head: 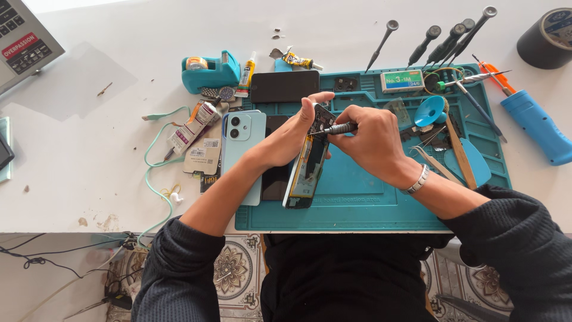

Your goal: The person unscrews the back cover of a smartphone with a screwdriver, then pries the cover off and lifts out the internal battery, working on a repair mat. They use a pry tool and a brush on the exposed internals while holding the phone steady with the other hand.

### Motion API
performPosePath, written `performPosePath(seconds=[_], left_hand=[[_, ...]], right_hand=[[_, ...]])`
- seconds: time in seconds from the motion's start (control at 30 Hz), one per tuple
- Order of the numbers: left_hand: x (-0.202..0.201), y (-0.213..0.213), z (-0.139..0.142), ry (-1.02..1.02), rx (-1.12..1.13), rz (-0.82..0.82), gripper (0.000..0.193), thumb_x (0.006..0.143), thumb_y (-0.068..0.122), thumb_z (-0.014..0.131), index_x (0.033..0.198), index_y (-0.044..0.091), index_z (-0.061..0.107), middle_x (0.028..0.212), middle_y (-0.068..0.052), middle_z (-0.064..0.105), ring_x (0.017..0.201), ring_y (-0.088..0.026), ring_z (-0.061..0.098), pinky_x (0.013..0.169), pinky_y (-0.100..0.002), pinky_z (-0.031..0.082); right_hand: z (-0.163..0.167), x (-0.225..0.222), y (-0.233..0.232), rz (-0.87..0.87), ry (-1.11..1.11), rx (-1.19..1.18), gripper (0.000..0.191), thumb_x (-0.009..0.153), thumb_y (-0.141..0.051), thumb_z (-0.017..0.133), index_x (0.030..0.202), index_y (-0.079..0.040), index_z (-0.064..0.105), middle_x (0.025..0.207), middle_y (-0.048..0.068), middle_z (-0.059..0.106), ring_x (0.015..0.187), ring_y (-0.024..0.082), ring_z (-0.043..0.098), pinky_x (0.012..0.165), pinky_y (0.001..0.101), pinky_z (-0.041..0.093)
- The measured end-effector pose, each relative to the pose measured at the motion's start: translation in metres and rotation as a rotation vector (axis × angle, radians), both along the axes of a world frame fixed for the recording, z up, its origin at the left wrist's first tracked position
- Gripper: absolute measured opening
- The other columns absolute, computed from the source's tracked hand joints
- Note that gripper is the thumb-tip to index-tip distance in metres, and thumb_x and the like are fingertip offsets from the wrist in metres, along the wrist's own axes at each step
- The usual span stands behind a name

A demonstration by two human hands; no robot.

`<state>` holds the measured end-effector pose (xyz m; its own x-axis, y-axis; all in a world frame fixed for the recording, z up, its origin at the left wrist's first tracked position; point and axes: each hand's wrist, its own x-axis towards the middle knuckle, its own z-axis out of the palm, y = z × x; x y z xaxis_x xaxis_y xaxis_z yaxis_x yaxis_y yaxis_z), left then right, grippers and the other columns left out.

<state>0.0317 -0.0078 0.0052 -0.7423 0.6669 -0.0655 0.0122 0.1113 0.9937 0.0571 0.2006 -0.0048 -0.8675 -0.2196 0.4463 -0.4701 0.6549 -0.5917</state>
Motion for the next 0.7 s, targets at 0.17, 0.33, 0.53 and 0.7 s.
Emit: performPosePath(seconds=[0.17, 0.33, 0.53, 0.7], left_hand=[[0.001, -0.001, 0.001, 0.014, -0.016, -0.004, 0.106, 0.084, 0.086, 0.012, 0.161, 0.012, 0.020, 0.095, -0.015, 0.072, 0.085, -0.016, 0.072, 0.075, -0.033, 0.058], [0.002, 0.000, -0.001, 0.021, -0.039, -0.004, 0.108, 0.083, 0.087, 0.011, 0.160, 0.012, 0.021, 0.089, -0.013, 0.073, 0.084, -0.015, 0.071, 0.075, -0.032, 0.057], [0.002, 0.001, -0.003, 0.027, -0.025, -0.014, 0.108, 0.084, 0.087, 0.012, 0.161, 0.012, 0.020, 0.089, -0.013, 0.072, 0.084, -0.015, 0.072, 0.074, -0.032, 0.057], [0.003, 0.001, -0.002, 0.021, -0.024, -0.014, 0.107, 0.083, 0.086, 0.013, 0.161, 0.013, 0.019, 0.090, -0.012, 0.070, 0.081, -0.016, 0.071, 0.068, -0.033, 0.055]], right_hand=[[-0.005, -0.002, 0.000, 0.016, -0.048, -0.062, 0.025, 0.076, -0.018, 0.088, 0.091, -0.002, 0.076, 0.074, 0.008, 0.074, 0.061, 0.013, 0.070, 0.057, 0.0262, 0.052], [-0.006, -0.008, 0.007, 0.050, -0.148, -0.119, 0.024, 0.075, -0.016, 0.086, 0.091, -0.001, 0.076, 0.072, 0.005, 0.073, 0.061, 0.007, 0.067, 0.056, 0.0224, 0.050], [-0.010, -0.012, 0.010, 0.088, -0.307, -0.248, 0.019, 0.077, -0.012, 0.082, 0.088, 0.001, 0.073, 0.071, -0.001, 0.067, 0.063, 0.001, 0.056, 0.054, 0.0190, 0.043], [-0.013, -0.012, 0.010, 0.084, -0.370, -0.310, 0.017, 0.079, -0.011, 0.081, 0.088, 0.000, 0.072, 0.073, -0.002, 0.067, 0.065, 0.000, 0.055, 0.055, 0.0177, 0.043]])
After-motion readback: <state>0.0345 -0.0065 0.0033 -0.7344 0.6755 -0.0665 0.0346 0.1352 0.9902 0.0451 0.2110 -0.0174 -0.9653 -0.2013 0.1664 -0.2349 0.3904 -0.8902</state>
